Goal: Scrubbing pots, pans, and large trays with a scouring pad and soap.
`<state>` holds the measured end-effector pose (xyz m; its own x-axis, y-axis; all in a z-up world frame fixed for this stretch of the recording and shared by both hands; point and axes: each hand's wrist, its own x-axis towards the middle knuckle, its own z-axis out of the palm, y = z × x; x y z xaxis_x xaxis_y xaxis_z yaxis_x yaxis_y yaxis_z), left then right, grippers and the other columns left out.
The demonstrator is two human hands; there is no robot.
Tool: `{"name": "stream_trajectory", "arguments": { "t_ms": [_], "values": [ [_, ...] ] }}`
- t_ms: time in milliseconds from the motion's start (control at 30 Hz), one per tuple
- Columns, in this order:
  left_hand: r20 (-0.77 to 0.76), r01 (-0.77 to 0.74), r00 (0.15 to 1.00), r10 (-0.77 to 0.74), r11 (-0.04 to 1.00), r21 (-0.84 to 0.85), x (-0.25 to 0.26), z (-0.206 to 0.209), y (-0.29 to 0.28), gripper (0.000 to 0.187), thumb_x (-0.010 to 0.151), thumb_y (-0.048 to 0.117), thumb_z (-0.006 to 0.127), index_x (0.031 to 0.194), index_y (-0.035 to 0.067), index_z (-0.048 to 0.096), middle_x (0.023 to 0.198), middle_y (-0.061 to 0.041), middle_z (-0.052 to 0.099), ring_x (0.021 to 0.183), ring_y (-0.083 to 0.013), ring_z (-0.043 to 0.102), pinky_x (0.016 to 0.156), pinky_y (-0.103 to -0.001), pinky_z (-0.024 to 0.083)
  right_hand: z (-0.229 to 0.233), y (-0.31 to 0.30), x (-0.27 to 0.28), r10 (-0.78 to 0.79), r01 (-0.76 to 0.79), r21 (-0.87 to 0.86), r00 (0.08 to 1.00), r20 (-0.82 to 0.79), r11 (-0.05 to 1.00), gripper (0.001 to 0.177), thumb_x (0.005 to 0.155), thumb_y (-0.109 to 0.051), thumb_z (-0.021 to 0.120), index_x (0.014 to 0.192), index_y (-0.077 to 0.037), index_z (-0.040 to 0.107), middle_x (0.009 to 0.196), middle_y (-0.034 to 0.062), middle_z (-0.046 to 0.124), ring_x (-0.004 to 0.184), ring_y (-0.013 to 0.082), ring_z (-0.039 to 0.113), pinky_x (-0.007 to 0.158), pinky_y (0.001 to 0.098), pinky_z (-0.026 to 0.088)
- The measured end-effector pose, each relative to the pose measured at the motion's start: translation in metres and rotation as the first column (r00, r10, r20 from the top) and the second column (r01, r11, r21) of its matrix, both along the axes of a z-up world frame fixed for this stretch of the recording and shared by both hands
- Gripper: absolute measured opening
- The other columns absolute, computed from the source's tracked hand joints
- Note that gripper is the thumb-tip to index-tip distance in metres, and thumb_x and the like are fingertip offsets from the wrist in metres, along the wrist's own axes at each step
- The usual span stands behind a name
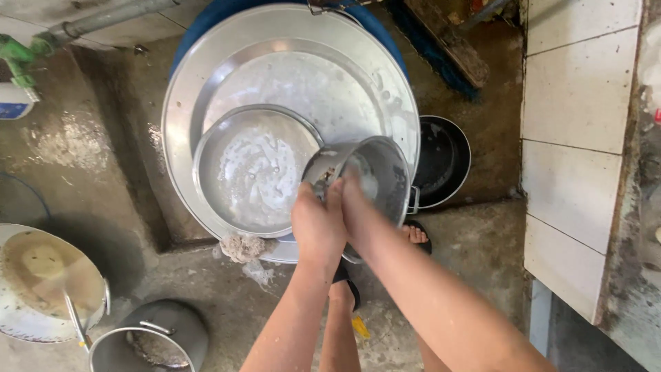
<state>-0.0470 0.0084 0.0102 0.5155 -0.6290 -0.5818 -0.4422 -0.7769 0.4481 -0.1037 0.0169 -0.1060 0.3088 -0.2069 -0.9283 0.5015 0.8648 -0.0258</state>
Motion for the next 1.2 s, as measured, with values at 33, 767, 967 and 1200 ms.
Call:
{"name": "stream_trajectory", "arguments": {
  "t_ms": [33,767,967,1200],
  "values": [
    [-0.007,-0.002,1.0,0.002,1.0,0.007,-0.001,0.0,0.002,0.039,0.094,0.032,0.071,0.09,-0.005,0.059,0.08,-0.028,0.069,0.079,-0.0448,0.067,0.073,-0.049,0.051,-0.011,0.028,-0.005,0.002,-0.002,0.007,1.0,-0.007,1.0,0.06,0.103,-0.057,0.027,0.118,-0.013,0.064,0.108,0.0063,0.064,0.095,0.0182,0.06,0.083,0.0327,0.051],
    [0.055,-0.088,0.994,0.091,0.995,-0.052,0.017,-0.014,0.022,0.039,0.091,0.031,0.072,0.095,-0.007,0.062,0.085,-0.029,0.07,0.084,-0.0449,0.069,0.076,-0.048,0.053,0.013,0.056,-0.068,0.812,-0.957,-0.177,0.288,-0.508,0.228,0.047,0.081,-0.019,0.071,0.128,-0.017,0.065,0.118,0.0078,0.067,0.105,0.0238,0.063,0.091,0.0387,0.051],
    [0.052,-0.15,0.987,0.15,0.989,0.007,0.014,-0.003,0.023,0.041,0.095,0.032,0.071,0.094,-0.008,0.061,0.081,-0.026,0.069,0.077,-0.0387,0.067,0.073,-0.045,0.052,0.019,0.05,-0.006,0.4,-0.401,0.047,0.916,0.032,0.915,0.032,0.097,-0.028,0.063,0.116,-0.003,0.068,0.098,0.0102,0.068,0.082,0.0187,0.059,0.069,0.034,0.047],
    [-0.002,-0.157,0.987,0.158,0.981,-0.114,0.018,-0.016,0.038,0.036,0.095,0.029,0.07,0.097,-0.006,0.063,0.082,-0.019,0.071,0.075,-0.0259,0.067,0.072,-0.039,0.052,-0.053,0.02,0.008,0.222,-0.149,0.165,0.699,-0.68,0.975,0.049,0.078,-0.029,0.082,0.114,-0.003,0.062,0.103,0.0174,0.072,0.086,0.0287,0.069,0.07,0.0424,0.057]
  ]
}}
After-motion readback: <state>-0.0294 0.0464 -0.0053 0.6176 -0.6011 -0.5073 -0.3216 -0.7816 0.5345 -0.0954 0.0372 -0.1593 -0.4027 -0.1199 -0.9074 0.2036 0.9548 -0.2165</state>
